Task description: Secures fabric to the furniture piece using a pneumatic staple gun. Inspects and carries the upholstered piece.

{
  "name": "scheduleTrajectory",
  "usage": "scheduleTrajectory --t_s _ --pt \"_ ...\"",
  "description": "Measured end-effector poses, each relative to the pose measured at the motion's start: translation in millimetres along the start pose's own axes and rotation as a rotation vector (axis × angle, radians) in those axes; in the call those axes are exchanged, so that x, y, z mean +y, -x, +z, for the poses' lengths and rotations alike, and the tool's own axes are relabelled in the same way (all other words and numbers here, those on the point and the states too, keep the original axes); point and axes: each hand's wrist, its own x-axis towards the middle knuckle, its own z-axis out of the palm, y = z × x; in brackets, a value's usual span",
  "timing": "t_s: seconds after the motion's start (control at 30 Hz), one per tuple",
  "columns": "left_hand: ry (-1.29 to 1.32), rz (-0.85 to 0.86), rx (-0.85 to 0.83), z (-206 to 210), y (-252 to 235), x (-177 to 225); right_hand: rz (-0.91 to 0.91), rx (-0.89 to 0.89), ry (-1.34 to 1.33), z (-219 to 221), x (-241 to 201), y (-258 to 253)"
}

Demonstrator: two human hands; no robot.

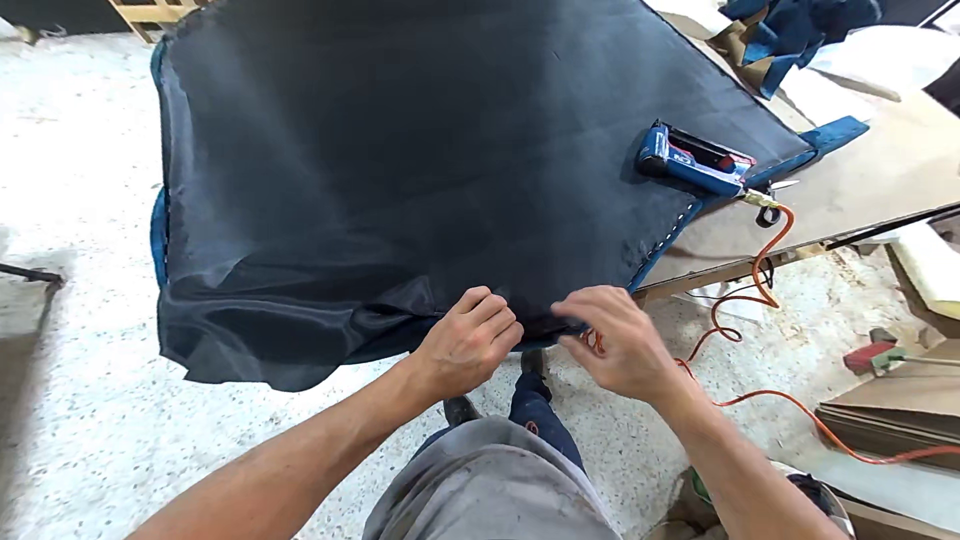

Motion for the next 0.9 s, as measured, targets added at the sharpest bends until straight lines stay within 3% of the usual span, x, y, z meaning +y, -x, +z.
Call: scheduleTrajectory --t_s 0.1,0.2,0.33,0.57,0.73,0.9 --pt "0.018 -0.032 0.026 2.3 1.1 2.6 0.118 0.011 0.014 -27.2 8.3 9.8" --pt "0.014 -0.044 0.031 3.7 3.2 2.1 0.107 -0.023 0.038 -13.2 12.6 15.5" --pt "0.017 -0.043 0.023 2.9 2.4 1.9 0.022 -0.043 0.046 9.1 20.5 7.9" --pt "0.006 -0.082 0.032 4.6 3.5 4.4 -0.122 0.163 0.216 17.5 13.2 5.4" --pt "0.010 -0.117 0.049 4.5 4.0 7.8 0.104 -0.084 0.084 -15.2 0.1 0.5" --pt "0.015 -0.127 0.064 6.7 6.2 7.8 -0.005 -0.090 0.149 1.7 -16.3 -15.2"
